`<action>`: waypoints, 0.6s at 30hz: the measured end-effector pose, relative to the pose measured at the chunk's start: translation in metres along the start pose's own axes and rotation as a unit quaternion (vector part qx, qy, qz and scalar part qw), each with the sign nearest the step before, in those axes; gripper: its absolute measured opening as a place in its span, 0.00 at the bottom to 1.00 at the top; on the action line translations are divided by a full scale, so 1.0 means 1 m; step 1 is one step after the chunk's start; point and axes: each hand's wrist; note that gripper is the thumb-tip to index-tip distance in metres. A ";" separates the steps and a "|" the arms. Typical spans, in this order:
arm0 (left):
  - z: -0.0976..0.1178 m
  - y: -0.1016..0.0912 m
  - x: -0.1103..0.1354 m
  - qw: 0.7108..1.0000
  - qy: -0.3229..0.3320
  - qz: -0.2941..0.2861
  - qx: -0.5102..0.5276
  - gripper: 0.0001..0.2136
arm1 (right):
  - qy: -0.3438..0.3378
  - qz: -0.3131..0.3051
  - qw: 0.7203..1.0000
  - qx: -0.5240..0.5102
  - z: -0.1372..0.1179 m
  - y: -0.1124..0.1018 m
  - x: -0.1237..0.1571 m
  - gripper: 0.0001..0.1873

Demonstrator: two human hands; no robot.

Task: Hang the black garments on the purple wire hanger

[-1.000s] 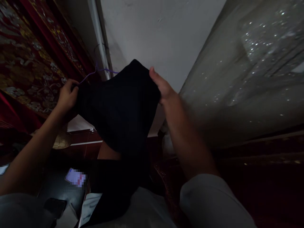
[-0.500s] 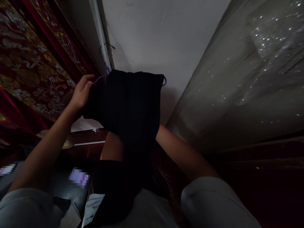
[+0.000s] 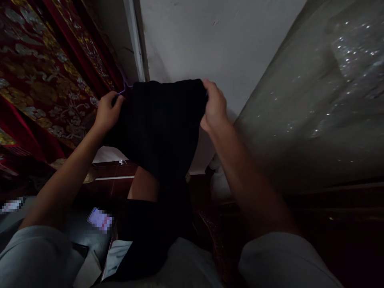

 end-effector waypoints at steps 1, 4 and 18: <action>0.000 0.001 -0.004 1.000 0.008 0.008 0.001 0.11 | 0.000 0.007 1.000 -0.019 -0.007 0.007 0.006 0.15; -0.004 -0.008 -0.008 0.999 0.031 0.019 0.015 0.11 | -0.066 -0.003 0.997 0.038 -0.026 0.014 0.030 0.19; 0.013 -0.041 0.032 0.985 0.083 0.059 0.139 0.15 | 0.075 -0.205 0.966 0.137 0.023 -0.008 0.039 0.18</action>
Point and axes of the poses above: each hand's wrist, its own x-axis away from the middle knuckle, its own y-axis out of the palm, z = x × y, and after that the axes turned 12 degrees about y, right-handed
